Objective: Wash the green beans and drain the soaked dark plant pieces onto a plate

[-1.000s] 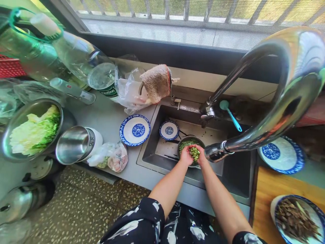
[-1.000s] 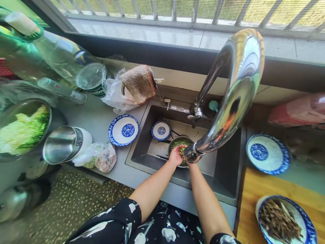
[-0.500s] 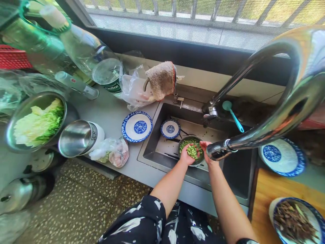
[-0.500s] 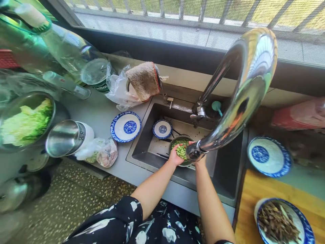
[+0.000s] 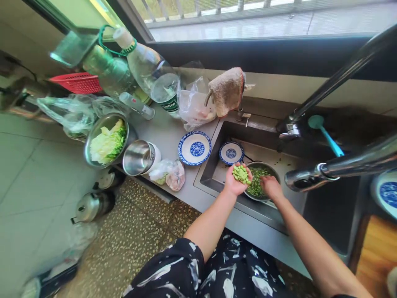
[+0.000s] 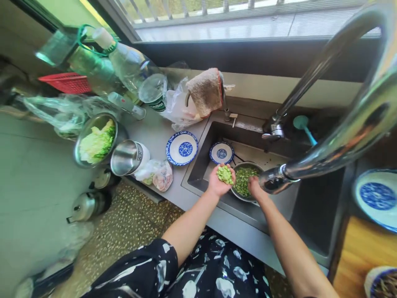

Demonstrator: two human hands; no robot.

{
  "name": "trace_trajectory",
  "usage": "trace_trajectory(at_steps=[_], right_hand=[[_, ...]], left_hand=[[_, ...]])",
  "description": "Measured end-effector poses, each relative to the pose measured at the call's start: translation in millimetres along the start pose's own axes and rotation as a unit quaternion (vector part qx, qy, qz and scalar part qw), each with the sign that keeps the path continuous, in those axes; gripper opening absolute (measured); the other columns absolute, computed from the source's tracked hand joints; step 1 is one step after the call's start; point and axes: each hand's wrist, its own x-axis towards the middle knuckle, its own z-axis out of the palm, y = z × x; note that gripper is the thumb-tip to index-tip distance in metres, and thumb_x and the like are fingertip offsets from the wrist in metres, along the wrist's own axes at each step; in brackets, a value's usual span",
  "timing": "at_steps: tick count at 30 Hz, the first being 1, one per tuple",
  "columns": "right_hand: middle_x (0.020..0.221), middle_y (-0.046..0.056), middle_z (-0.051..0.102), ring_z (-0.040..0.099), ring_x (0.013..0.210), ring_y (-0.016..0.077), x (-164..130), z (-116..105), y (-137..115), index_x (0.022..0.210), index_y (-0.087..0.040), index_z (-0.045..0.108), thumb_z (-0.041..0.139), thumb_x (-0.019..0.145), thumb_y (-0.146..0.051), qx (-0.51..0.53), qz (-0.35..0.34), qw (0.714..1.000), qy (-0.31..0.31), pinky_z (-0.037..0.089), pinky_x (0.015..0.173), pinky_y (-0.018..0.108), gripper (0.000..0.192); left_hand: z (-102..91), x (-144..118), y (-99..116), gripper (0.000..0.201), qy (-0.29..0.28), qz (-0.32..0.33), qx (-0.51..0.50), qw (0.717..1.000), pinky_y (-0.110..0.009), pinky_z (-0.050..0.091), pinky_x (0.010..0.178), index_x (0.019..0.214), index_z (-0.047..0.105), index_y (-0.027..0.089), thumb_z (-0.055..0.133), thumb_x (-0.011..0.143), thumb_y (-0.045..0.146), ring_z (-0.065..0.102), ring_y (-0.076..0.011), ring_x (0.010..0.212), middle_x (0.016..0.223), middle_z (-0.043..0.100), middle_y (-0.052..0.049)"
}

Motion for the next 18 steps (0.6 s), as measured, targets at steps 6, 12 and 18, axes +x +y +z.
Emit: trace_trajectory(at_steps=[6, 12, 18], right_hand=[[0.092, 0.01, 0.065, 0.058, 0.089, 0.0193, 2.6, 5.6, 16.7, 0.103, -0.013, 0.065, 0.043, 0.085, -0.019, -0.227, -0.052, 0.967, -0.106, 0.043, 0.082, 0.029, 0.03], [0.122, 0.016, 0.053, 0.055, 0.103, 0.023, 4.7, 11.1, 47.4, 0.126, -0.01, 0.052, 0.039, 0.084, -0.014, -0.345, -0.027, 0.938, -0.026, 0.041, 0.088, 0.03, 0.044], [0.133, 0.018, 0.046, 0.046, 0.116, 0.0267, 31.0, 17.7, 50.9, 0.13, -0.009, 0.05, 0.038, 0.078, -0.006, -0.386, -0.066, 0.916, -0.085, 0.034, 0.099, 0.034, 0.053]], left_hand=[[1.2, -38.1, 120.2, 0.022, 0.008, 0.201, 0.028, 0.979, -0.032, 0.051, 0.075, 0.082, 0.061, 0.02, 0.043, 0.086, 0.032, 0.061, -0.0148, 0.086, 0.09, 0.065, -0.003], [-18.5, -11.5, 212.1, 0.015, 0.213, 0.288, 0.25, 0.899, -0.036, 0.052, 0.073, 0.083, 0.061, 0.015, 0.058, 0.075, 0.027, 0.062, -0.0181, 0.077, 0.077, 0.065, -0.005], [-31.4, -4.4, 226.3, 0.037, 0.281, 0.372, 0.661, 0.588, -0.04, 0.041, 0.097, 0.101, 0.065, 0.014, 0.064, 0.065, 0.011, 0.057, -0.0268, 0.106, 0.113, 0.063, -0.012]])
